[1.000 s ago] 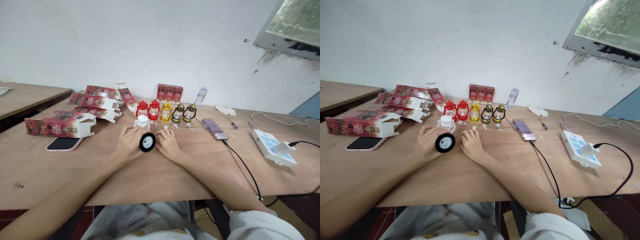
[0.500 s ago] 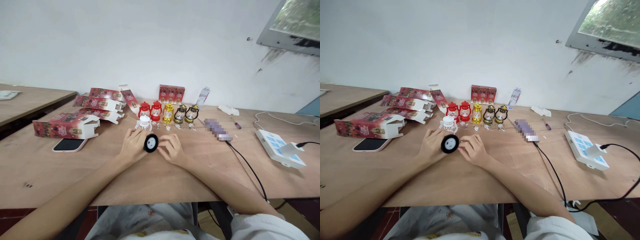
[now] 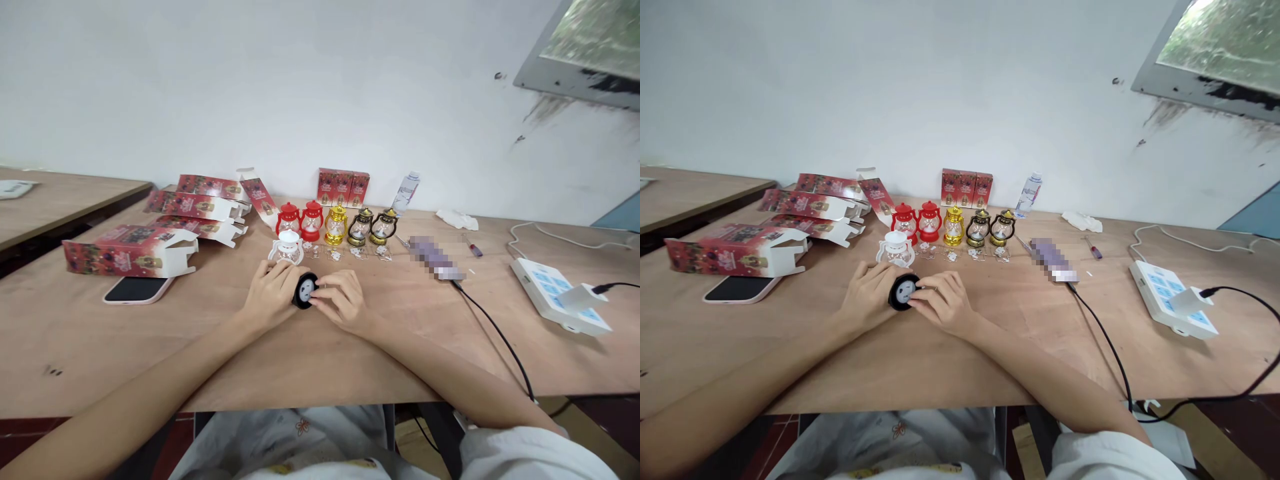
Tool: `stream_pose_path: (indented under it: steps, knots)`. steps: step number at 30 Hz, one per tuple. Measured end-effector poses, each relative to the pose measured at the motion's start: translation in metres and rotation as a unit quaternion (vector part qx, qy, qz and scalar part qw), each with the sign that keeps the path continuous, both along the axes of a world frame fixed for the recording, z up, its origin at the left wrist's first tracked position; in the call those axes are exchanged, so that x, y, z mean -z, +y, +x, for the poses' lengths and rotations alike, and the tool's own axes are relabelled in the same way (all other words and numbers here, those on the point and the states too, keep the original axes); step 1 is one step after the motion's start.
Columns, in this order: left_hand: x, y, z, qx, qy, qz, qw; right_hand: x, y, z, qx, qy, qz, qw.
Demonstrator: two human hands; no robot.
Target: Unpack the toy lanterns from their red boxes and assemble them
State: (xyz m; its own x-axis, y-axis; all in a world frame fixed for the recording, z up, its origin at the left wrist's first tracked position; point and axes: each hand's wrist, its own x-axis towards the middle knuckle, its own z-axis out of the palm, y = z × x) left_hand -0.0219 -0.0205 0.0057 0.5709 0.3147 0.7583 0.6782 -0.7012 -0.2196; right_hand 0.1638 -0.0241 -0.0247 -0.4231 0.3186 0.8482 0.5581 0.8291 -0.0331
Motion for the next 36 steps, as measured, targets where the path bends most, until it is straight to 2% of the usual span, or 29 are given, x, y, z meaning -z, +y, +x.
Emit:
stream_pose_path:
  steps: [6, 10, 16, 20, 29, 36]
  knots:
    - [0.0011, -0.0005, 0.0010, -0.012, 0.007, 0.008, 1.000, -0.0020, 0.0016, -0.0015, -0.030, 0.030, 0.059, 0.997]
    - [0.0019, -0.0011, 0.0021, -0.027, 0.015, 0.000, 1.000, -0.0036, 0.0006, -0.0036, -0.023, 0.036, 0.071, 0.997]
    - [0.0039, 0.0021, 0.0033, -0.080, 0.028, -0.004, 0.996, -0.0057, -0.0034, -0.0066, 0.043, -0.061, 0.155, 0.985]
    - [0.0049, 0.0031, 0.0035, -0.101, 0.046, -0.007, 0.994, -0.0036, -0.0027, -0.0081, 0.062, -0.098, 0.193, 0.974]
    - [0.0063, 0.0046, 0.0040, -0.096, 0.053, 0.006, 0.994, -0.0048, 0.0001, -0.0095, 0.039, -0.098, 0.213, 0.971]
    - [0.0082, 0.0011, 0.0056, -0.068, 0.038, 0.006, 0.997, -0.0040, -0.0015, -0.0094, 0.014, -0.081, 0.214, 0.973]
